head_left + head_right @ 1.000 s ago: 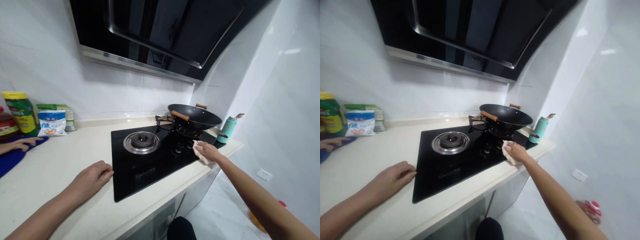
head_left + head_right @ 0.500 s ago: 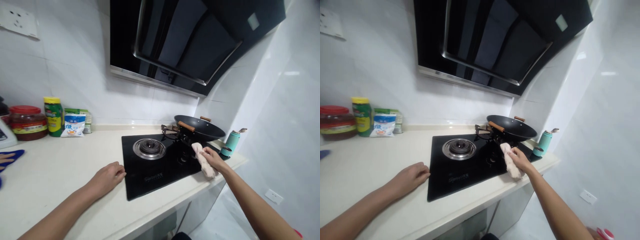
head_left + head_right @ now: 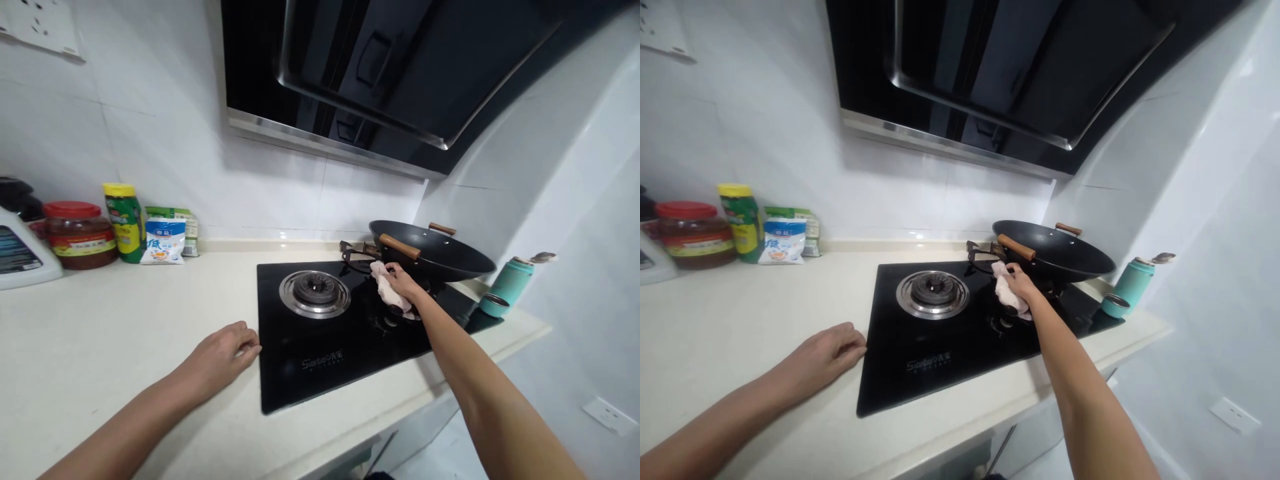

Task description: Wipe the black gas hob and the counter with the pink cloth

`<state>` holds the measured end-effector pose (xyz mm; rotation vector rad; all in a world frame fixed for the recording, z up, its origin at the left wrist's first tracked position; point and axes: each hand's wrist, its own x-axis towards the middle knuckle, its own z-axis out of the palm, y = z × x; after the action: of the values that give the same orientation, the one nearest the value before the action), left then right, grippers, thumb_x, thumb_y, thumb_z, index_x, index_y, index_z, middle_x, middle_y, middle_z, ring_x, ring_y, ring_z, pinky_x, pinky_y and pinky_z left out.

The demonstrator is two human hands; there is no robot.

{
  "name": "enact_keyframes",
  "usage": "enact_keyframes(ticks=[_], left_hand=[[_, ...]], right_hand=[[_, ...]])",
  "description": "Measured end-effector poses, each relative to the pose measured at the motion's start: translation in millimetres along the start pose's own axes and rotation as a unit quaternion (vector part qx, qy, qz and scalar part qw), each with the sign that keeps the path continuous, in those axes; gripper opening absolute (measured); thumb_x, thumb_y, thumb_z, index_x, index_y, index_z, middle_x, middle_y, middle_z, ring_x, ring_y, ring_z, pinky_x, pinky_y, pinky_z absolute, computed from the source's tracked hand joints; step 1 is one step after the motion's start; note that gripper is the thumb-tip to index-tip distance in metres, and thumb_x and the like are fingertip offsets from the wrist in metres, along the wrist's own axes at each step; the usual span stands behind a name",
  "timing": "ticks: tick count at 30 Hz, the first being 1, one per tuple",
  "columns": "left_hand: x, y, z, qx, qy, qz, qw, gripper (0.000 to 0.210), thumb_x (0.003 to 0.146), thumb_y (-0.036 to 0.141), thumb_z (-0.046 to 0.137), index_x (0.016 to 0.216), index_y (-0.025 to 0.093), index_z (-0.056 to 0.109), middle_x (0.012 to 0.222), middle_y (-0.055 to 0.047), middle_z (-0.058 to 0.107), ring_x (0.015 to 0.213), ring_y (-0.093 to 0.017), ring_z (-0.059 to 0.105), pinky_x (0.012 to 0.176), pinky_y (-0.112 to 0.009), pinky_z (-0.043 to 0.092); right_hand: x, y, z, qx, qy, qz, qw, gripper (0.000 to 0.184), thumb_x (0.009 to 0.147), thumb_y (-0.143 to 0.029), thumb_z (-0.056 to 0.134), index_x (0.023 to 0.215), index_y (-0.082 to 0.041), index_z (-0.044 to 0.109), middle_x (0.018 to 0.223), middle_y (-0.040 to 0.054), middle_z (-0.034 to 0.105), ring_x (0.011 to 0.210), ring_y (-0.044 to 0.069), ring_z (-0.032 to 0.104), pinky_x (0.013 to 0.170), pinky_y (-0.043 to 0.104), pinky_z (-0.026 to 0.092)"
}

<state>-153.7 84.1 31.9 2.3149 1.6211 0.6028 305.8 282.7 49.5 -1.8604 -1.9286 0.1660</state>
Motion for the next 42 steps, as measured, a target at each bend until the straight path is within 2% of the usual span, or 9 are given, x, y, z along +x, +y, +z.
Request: enact_keyframes(ticks=[5, 13, 18, 22, 24, 26, 31, 37, 42], left_hand=[[-0.1, -0.3, -0.7, 0.006, -0.004, -0.001, 1.0, 0.035, 0.091, 0.045, 0.044, 0.086, 0.022, 0.07, 0.091, -0.005, 0.068, 0.088, -0.023, 0.065, 0.082, -0.035, 0.048], [-0.5, 3.4, -2.2, 0.032, -0.014, 0.008, 0.999, 0.037, 0.092, 0.044, 0.041, 0.091, 0.021, 0.07, 0.097, -0.007, 0.068, 0.094, -0.025, 0.065, 0.085, -0.036, 0.048], [-0.3, 1.2, 0.5, 0.038, -0.013, 0.012, 0.999, 0.033, 0.092, 0.041, 0.042, 0.092, 0.022, 0.07, 0.099, -0.008, 0.068, 0.096, -0.025, 0.064, 0.085, -0.036, 0.048], [-0.9, -0.8, 2.0, 0.041, -0.01, 0.021, 0.999, 0.033, 0.093, 0.04, 0.042, 0.093, 0.021, 0.069, 0.101, -0.008, 0.068, 0.097, -0.025, 0.064, 0.085, -0.037, 0.047], [-1.4, -1.5, 2.4, 0.04, -0.01, 0.024, 0.999, 0.033, 0.094, 0.041, 0.042, 0.093, 0.021, 0.069, 0.102, -0.008, 0.068, 0.097, -0.026, 0.064, 0.085, -0.037, 0.047], [-1.9, -2.7, 3.0, 0.036, -0.008, 0.029, 0.999, 0.033, 0.094, 0.042, 0.042, 0.093, 0.021, 0.068, 0.102, -0.008, 0.068, 0.097, -0.026, 0.064, 0.085, -0.038, 0.047], [-2.9, -5.7, 7.0, 0.04, 0.004, 0.04, 0.998, 0.031, 0.094, 0.04, 0.044, 0.093, 0.02, 0.068, 0.102, -0.008, 0.068, 0.096, -0.026, 0.064, 0.084, -0.038, 0.047], [-2.4, -1.1, 7.5, 0.048, 0.003, 0.031, 0.998, 0.03, 0.094, 0.038, 0.042, 0.093, 0.02, 0.067, 0.101, -0.008, 0.067, 0.094, -0.025, 0.064, 0.082, -0.037, 0.047], [-2.7, 1.1, 6.0, 0.027, -0.006, 0.012, 1.0, 0.028, 0.093, 0.037, 0.044, 0.09, 0.02, 0.067, 0.099, -0.008, 0.067, 0.093, -0.025, 0.064, 0.081, -0.037, 0.047]], right_hand=[[13.7, -3.7, 11.6, -0.109, -0.058, 0.031, 0.992, 0.037, 0.101, -0.042, 0.046, 0.126, -0.022, 0.066, 0.13, 0.0139, 0.064, 0.12, 0.028, 0.06, 0.104, 0.044, 0.043], [-6.0, -13.0, -11.6, -0.175, -0.101, 0.056, 0.978, 0.037, 0.099, -0.045, 0.061, 0.124, -0.018, 0.063, 0.128, 0.0093, 0.064, 0.112, 0.023, 0.063, 0.099, 0.047, 0.052], [-23.7, -27.1, -23.6, -0.158, -0.128, 0.064, 0.977, 0.054, 0.106, -0.056, 0.035, 0.126, -0.016, 0.065, 0.133, 0.0142, 0.066, 0.119, 0.024, 0.064, 0.098, 0.034, 0.05], [-39.9, -42.3, -33.3, -0.144, -0.185, 0.089, 0.968, 0.08, 0.094, -0.078, 0.035, 0.136, -0.014, 0.057, 0.116, 0.0174, 0.073, 0.088, 0.028, 0.074, 0.076, 0.035, 0.056], [-48.4, -48.2, -36.0, -0.155, -0.208, 0.108, 0.96, 0.082, 0.092, -0.079, 0.04, 0.14, -0.015, 0.052, 0.108, 0.0171, 0.074, 0.075, 0.027, 0.074, 0.069, 0.036, 0.056], [-54.3, -52.6, -35.8, -0.173, -0.212, 0.117, 0.955, 0.075, 0.095, -0.074, 0.039, 0.142, -0.016, 0.049, 0.111, 0.0181, 0.074, 0.077, 0.027, 0.074, 0.071, 0.037, 0.055], [-48.2, -59.4, -22.6, -0.215, -0.179, 0.11, 0.954, 0.055, 0.099, -0.054, 0.044, 0.138, -0.016, 0.053, 0.138, 0.0227, 0.061, 0.116, 0.032, 0.066, 0.091, 0.04, 0.051], [-17.1, -67.0, 0.2, -0.251, -0.154, 0.094, 0.951, 0.049, 0.097, -0.047, 0.051, 0.136, -0.017, 0.058, 0.136, 0.0228, 0.062, 0.121, 0.033, 0.064, 0.094, 0.042, 0.049], [-2.7, -93.1, 24.0, -0.277, -0.124, 0.017, 0.953, 0.052, 0.098, -0.047, 0.044, 0.142, -0.02, 0.052, 0.14, 0.021, 0.057, 0.126, 0.034, 0.06, 0.099, 0.045, 0.045]])
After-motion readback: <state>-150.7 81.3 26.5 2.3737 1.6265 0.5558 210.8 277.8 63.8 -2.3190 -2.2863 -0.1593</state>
